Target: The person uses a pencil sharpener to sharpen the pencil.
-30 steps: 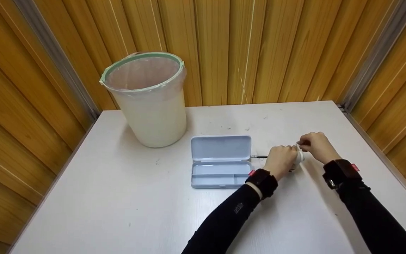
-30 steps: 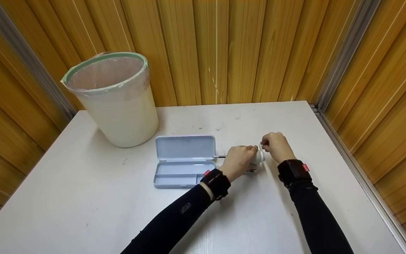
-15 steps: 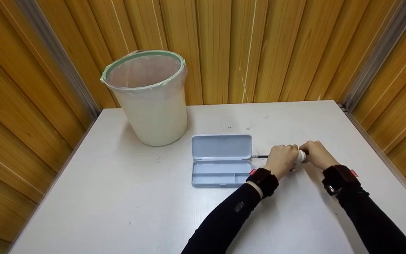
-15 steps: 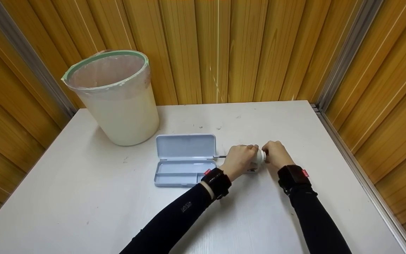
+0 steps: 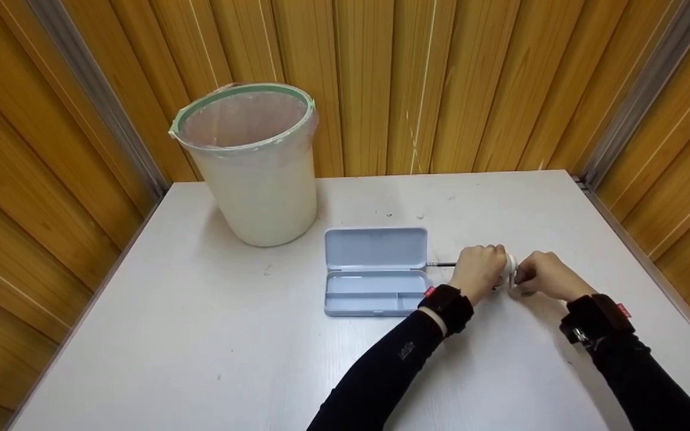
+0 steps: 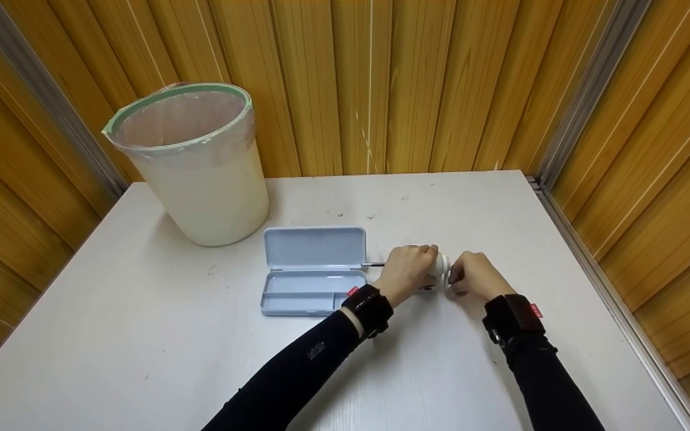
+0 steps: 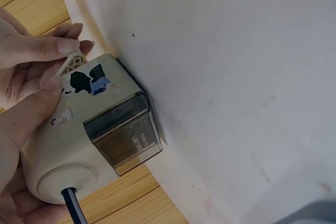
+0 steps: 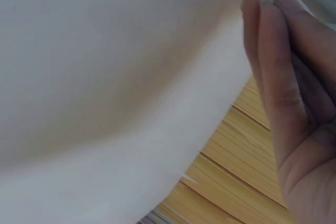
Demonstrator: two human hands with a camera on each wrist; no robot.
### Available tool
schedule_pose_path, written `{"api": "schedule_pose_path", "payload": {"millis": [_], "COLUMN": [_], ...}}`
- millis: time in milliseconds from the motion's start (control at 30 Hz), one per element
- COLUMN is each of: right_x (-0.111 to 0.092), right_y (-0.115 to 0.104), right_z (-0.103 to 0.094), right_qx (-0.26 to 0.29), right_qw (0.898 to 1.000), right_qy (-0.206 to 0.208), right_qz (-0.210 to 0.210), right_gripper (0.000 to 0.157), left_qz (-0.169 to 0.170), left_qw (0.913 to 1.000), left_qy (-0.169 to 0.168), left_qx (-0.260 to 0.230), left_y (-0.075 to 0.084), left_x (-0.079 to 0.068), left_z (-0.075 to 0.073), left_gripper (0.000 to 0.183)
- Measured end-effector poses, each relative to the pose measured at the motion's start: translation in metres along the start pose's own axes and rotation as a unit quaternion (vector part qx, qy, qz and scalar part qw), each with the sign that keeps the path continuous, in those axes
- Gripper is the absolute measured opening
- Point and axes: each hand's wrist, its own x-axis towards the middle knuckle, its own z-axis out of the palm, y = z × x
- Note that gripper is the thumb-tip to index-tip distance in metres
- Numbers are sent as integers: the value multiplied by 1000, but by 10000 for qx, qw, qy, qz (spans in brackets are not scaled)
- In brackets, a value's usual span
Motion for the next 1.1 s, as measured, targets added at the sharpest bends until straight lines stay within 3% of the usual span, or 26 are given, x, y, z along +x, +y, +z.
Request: {"api": "schedule_pose_path", "payload": {"millis": [200,500,733,933,1100], "right_x": [-11,-11,-5,4,15], "right_y": [-22,-49,-50,-49,-42], "right_z": [-17,-44,-43,-42,-41], "right_qx": [-63,-691,-955,-1386,-1578], "right_qw": [9996,9970,9934,9823,9767], "right_qy": [-269,351,620,1171,1371], "right_qz": [111,38,-144,-464,-478], "right_gripper": [6,4,5,7,7], "left_qz": [-37,-59,-43,18,38], "left_qw": [9999,10000,10000,9999,9998], "left_qy": [-80,52,-58,-59,-105], "left_qx": [-116,1,-59,-91,-172], "left_y": [-1,-4,-4,-4,-1], "left_x": [1,1,0,-1,0], "left_z": [-1,1,1,-1,0], "left_gripper": [12,9,10,11,10]}}
